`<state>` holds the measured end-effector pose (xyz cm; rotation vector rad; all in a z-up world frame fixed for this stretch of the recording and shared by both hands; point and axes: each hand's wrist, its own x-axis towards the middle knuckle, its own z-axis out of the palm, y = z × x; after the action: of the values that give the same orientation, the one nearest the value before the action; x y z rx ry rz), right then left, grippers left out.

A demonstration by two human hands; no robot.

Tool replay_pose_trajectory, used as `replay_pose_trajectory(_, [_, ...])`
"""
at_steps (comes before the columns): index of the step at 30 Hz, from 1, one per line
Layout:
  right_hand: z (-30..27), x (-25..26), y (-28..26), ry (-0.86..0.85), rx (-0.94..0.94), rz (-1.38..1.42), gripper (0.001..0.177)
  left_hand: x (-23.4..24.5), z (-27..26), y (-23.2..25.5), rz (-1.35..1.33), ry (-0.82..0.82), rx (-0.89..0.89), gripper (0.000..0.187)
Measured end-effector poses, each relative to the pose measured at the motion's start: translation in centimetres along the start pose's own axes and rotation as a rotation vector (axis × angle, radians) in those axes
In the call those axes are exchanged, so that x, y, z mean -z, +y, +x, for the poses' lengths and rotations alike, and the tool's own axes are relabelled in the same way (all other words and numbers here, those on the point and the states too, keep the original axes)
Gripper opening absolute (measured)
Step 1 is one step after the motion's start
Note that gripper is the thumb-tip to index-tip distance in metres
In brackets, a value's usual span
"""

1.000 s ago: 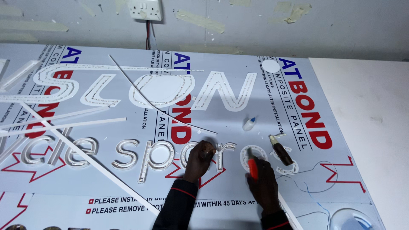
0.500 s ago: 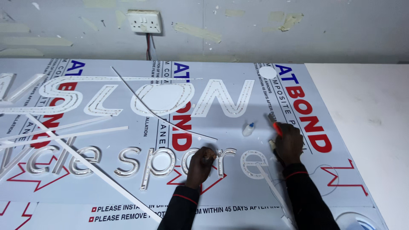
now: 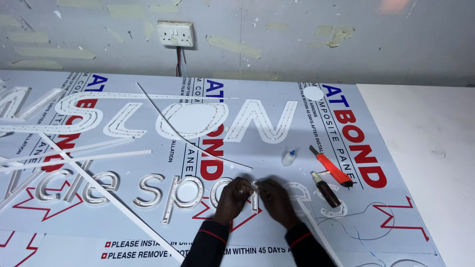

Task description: The person assembles illuminated letter signs by applying adhesive from a small bottle to the back of white plastic letter frames and pressing flexible LED light strips into the grooves. The person works on several letters laid out on a large composite panel, using a utility knife to trim excess strip length.

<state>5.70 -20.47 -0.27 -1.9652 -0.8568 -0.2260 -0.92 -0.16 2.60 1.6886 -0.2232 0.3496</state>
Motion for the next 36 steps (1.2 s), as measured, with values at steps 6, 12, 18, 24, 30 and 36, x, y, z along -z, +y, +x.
replay_pose_trajectory(6, [1.3, -0.8, -1.0, -0.142, 0.024, -0.134, 0.016, -0.2, 0.1, -1.3, 0.078, -0.026, -0.041, 0.014])
replay_pose_trajectory(12, [1.5, 1.0, -2.1, -0.128, -0.232, -0.031, 0.011, -1.1, 0.3, -2.2, 0.052, 0.061, -0.005, 0.029])
replay_pose_trajectory(18, [4.1, 2.4, -1.2, -0.161, -0.444, 0.095, 0.016, -1.3, 2.2, -3.0, 0.157, 0.119, -0.036, 0.024])
replay_pose_trajectory(24, [4.2, 0.2, -0.9, 0.019, -0.347, 0.027, 0.008, -0.4, 2.9, -2.6, 0.173, 0.232, 0.019, 0.024])
replay_pose_trajectory(30, [4.5, -0.7, -0.3, 0.003, -0.331, -0.058, 0.011, -1.7, 2.6, -6.3, 0.427, 0.154, -0.021, 0.045])
replay_pose_trajectory(36, [4.4, -1.0, 0.8, -0.045, -0.297, -0.146, 0.013, -1.4, 2.9, -6.6, 0.396, 0.241, -0.203, 0.041])
